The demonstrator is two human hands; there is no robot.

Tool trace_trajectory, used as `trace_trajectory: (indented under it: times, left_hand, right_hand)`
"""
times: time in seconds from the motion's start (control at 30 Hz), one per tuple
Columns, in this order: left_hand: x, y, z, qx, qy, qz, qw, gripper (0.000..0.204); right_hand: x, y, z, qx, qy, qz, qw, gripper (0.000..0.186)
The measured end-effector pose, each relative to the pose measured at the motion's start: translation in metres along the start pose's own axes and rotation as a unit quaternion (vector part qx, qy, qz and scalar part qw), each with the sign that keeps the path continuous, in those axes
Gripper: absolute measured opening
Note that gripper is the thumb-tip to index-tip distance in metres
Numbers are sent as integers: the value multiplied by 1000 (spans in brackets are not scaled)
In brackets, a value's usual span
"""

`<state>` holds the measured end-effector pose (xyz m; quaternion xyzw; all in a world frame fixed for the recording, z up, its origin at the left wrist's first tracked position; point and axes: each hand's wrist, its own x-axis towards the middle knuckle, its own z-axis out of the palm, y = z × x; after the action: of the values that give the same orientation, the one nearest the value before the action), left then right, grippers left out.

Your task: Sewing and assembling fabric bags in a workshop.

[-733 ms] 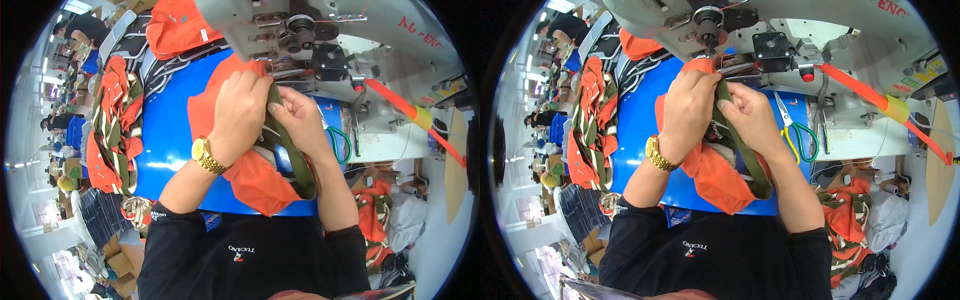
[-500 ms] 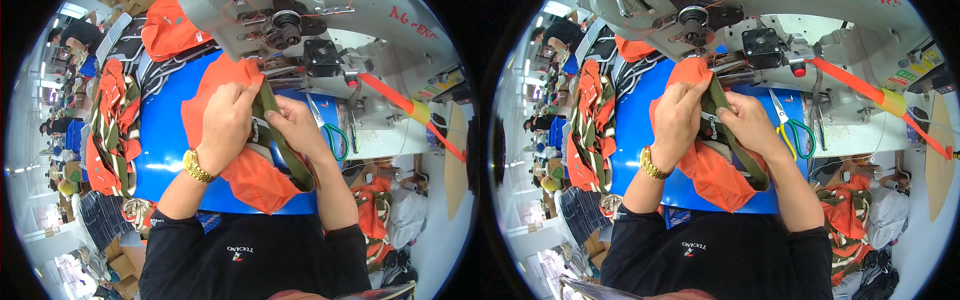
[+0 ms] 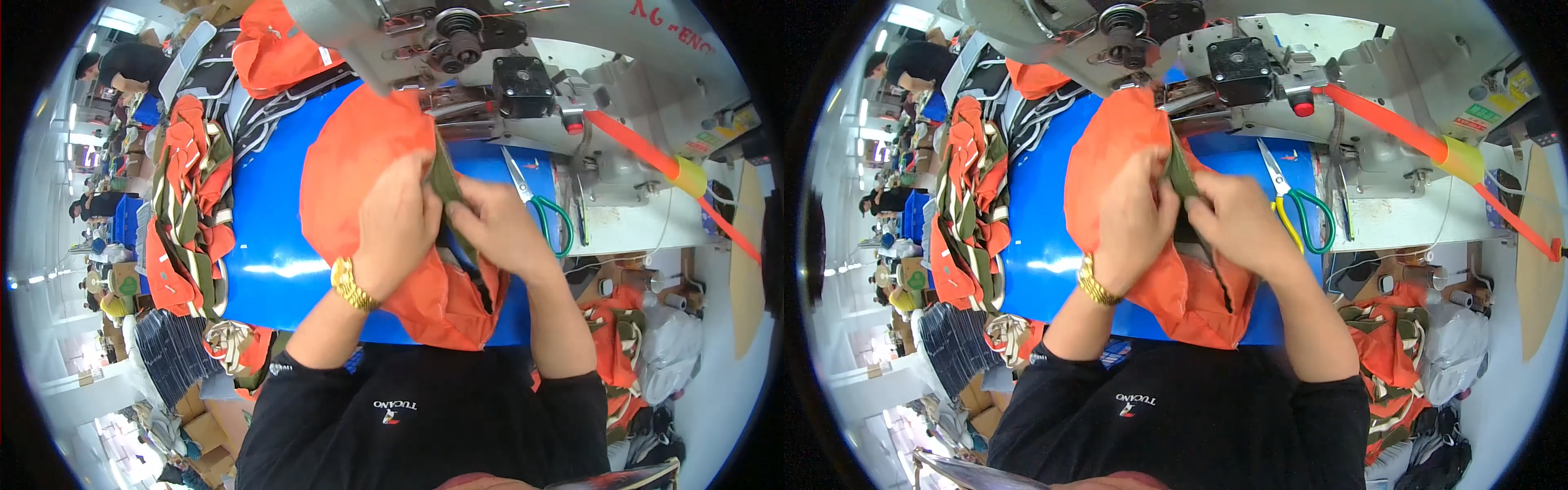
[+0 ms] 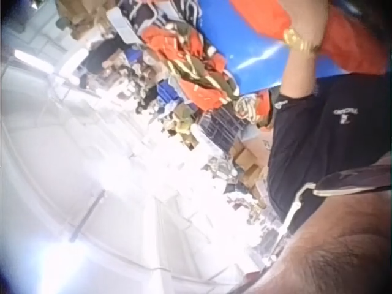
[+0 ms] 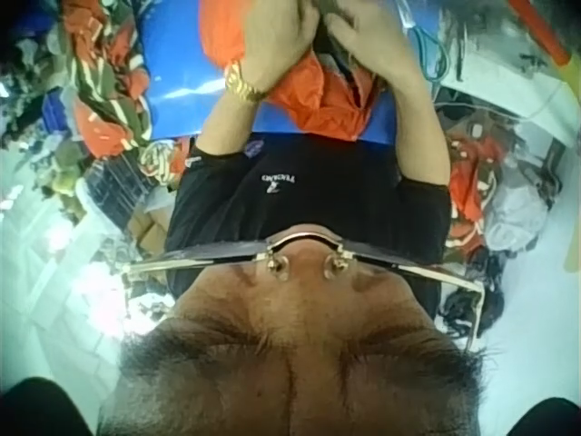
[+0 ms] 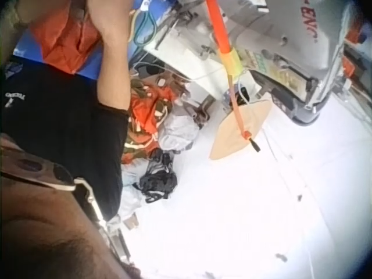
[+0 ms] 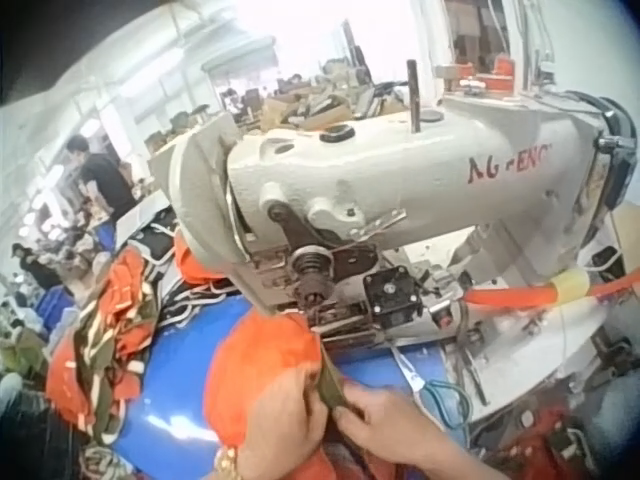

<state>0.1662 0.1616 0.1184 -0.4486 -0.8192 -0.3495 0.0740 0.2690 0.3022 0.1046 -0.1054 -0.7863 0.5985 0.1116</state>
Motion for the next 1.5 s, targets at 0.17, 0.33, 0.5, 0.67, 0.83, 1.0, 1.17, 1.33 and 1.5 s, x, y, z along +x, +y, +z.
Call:
trace_trajectory:
  times: [0.17, 0.33, 0.5, 0.67, 0.83, 1.0, 1.17, 1.33, 1.5]
  left_hand:
    - [-81, 8, 2, -52, -72, -111, 990, 34]
    - [-90, 45, -45, -131, -106, -120, 978, 22]
    - [-87, 66, -69, -91, -85, -20, 992, 26]
    - [-87, 73, -71, -66, -78, 16, 995, 26]
    - [-85, 75, -71, -62, -81, 34, 994, 26]
    - [-75, 70, -62, -67, -58, 39, 995, 28]
    - [-53, 67, -53, -60, -54, 39, 996, 24]
    - [-35, 62, -45, -48, -50, 33, 997, 22]
    - [-15, 53, -40, -30, -50, 43, 997, 21]
  right_hand:
    - [-54, 15, 15, -71, 3, 11, 997, 12]
    - [-94, 15, 20, -37, -2, 65, 997, 11]
    - [-116, 0, 25, 79, -58, 55, 994, 13]
    - [-126, -3, 23, 142, -64, 16, 988, 20]
    - [-124, 4, 25, 186, -65, -21, 980, 16]
    - [-108, 8, 23, 238, -33, -81, 967, 14]
    - [-91, 14, 11, 217, -95, -15, 972, 16]
    - [-74, 21, 12, 256, -62, -14, 965, 15]
    - [-54, 28, 14, 268, -52, -22, 962, 15]
